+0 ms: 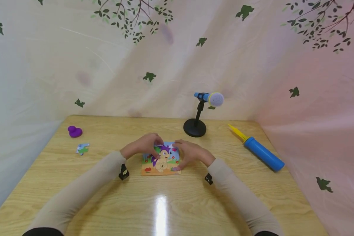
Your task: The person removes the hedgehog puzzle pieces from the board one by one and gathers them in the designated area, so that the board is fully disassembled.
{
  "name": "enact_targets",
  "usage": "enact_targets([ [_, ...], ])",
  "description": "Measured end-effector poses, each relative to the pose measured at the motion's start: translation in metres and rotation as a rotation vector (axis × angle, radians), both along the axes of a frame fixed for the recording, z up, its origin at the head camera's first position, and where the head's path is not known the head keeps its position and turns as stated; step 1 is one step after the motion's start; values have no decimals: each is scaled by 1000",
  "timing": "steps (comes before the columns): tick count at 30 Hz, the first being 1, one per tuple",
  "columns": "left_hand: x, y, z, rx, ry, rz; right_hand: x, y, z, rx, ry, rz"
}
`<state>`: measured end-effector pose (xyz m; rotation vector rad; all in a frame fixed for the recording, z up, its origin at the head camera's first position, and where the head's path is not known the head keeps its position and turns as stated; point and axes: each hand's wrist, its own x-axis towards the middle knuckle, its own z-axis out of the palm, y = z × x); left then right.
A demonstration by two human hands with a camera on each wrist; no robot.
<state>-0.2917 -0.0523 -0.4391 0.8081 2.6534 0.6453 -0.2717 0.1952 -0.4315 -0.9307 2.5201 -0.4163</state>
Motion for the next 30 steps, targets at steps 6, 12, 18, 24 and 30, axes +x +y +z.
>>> enact_targets([
  [6, -3, -2, 0, 27, -7, -17, 0, 0, 1, -14, 1, 8],
  [12, -4, -1, -1, 19, -21, -17, 0, 0, 1, -15, 0, 5],
  [18, -4, 1, -1, 7, -33, -10, 0, -1, 1, -2, 1, -3],
  [24, -4, 2, 0, -9, -41, -2, 0, -2, 2, 17, 13, -7],
  [30, -3, 3, 0, -24, -46, 11, 0, -3, 2, 26, 16, -7],
])
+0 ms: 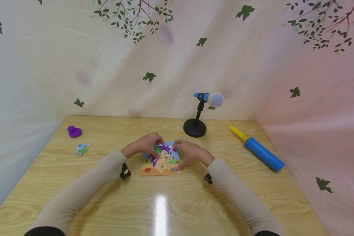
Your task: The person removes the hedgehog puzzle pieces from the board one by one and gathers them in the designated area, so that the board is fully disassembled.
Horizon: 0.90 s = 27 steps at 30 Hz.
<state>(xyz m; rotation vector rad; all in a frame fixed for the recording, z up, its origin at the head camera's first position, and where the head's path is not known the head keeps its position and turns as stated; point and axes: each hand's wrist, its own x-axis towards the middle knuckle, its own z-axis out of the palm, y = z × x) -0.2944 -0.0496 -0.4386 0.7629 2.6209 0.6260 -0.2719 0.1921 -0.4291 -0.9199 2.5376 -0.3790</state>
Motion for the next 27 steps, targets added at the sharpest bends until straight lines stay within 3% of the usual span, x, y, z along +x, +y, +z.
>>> enact_targets([
  [10, 1, -2, -3, 9, 43, -27, 0, 0, -1, -6, 12, 6],
  [20, 10, -10, -3, 108, 87, -47, 2, 1, 1, -4, 5, -6],
  [27, 13, -12, -2, 79, 159, -74, 1, 2, 2, -8, -6, 1],
])
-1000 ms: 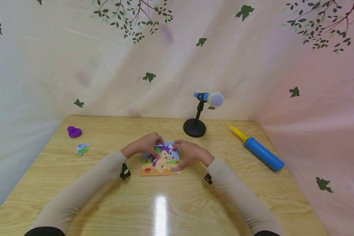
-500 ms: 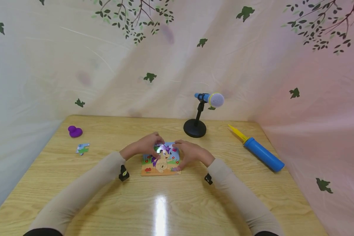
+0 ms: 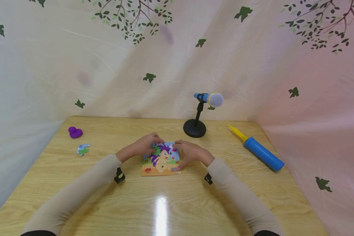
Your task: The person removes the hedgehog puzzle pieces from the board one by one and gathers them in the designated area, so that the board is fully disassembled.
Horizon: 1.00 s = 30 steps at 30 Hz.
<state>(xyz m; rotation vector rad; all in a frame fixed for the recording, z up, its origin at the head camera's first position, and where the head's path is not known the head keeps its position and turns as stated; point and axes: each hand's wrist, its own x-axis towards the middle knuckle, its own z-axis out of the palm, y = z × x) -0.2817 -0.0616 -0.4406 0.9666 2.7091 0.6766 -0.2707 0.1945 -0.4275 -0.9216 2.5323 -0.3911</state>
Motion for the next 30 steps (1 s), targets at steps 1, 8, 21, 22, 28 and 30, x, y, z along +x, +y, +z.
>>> enact_targets([
  [1, 0, 0, -1, -4, 12, -6, 0, 0, 0, -1, -3, 0],
  [8, -2, -3, -3, 5, 82, -29, -2, -1, 0, -3, -9, 1],
  [21, 2, -8, -17, 93, 217, -27, 0, -2, -1, 2, -2, 0],
  [22, 2, -8, -17, 104, 232, -31, 1, -2, -1, 0, -3, 0],
  [28, 4, -9, -18, 155, 287, -52, -1, -2, -2, 0, 4, 1],
  [30, 5, -9, -17, 156, 294, -55, -1, -2, -3, 1, 7, 0],
])
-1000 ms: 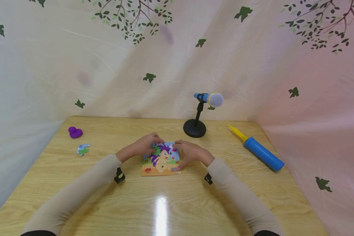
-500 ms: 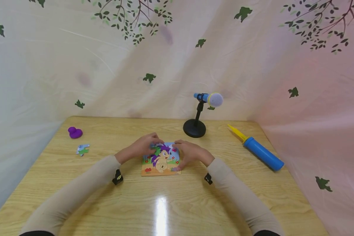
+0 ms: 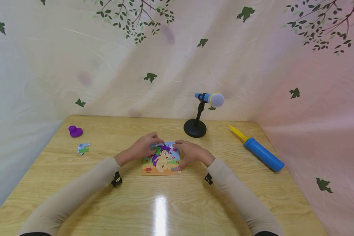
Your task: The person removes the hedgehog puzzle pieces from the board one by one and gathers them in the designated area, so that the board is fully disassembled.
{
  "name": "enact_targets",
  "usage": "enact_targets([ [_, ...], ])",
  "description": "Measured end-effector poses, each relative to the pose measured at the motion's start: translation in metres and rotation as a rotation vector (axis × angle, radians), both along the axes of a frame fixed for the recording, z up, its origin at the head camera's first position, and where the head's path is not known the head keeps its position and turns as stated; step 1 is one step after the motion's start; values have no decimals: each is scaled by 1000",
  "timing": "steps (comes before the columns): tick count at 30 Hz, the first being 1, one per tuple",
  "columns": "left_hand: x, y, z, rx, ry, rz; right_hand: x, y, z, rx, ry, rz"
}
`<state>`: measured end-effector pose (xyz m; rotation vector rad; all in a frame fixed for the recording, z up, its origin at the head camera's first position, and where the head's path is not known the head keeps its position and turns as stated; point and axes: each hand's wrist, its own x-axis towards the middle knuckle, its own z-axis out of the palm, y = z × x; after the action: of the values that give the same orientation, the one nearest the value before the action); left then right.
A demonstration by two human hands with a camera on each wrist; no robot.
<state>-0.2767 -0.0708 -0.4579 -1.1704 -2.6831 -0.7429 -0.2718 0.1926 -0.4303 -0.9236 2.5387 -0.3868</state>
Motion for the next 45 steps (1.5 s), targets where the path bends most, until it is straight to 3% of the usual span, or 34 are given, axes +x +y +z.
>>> enact_targets([
  [6, -1, 3, 7, -56, -21, 10, 1, 0, 1, -3, -9, -3],
  [13, -8, 7, 8, -174, -102, 62, 2, -1, 3, -5, -10, -3],
  [21, -12, 3, 9, -165, -189, 98, 1, -1, 4, 8, -17, -13],
  [33, -6, -16, 23, -88, -160, 100, 2, -1, 2, 5, 14, 0],
  [39, 4, -42, 36, -57, -61, 121, 3, -2, 2, 13, 9, -2],
  [45, 16, -83, 48, -56, 18, 155, 3, -1, 2, 15, 1, -5],
])
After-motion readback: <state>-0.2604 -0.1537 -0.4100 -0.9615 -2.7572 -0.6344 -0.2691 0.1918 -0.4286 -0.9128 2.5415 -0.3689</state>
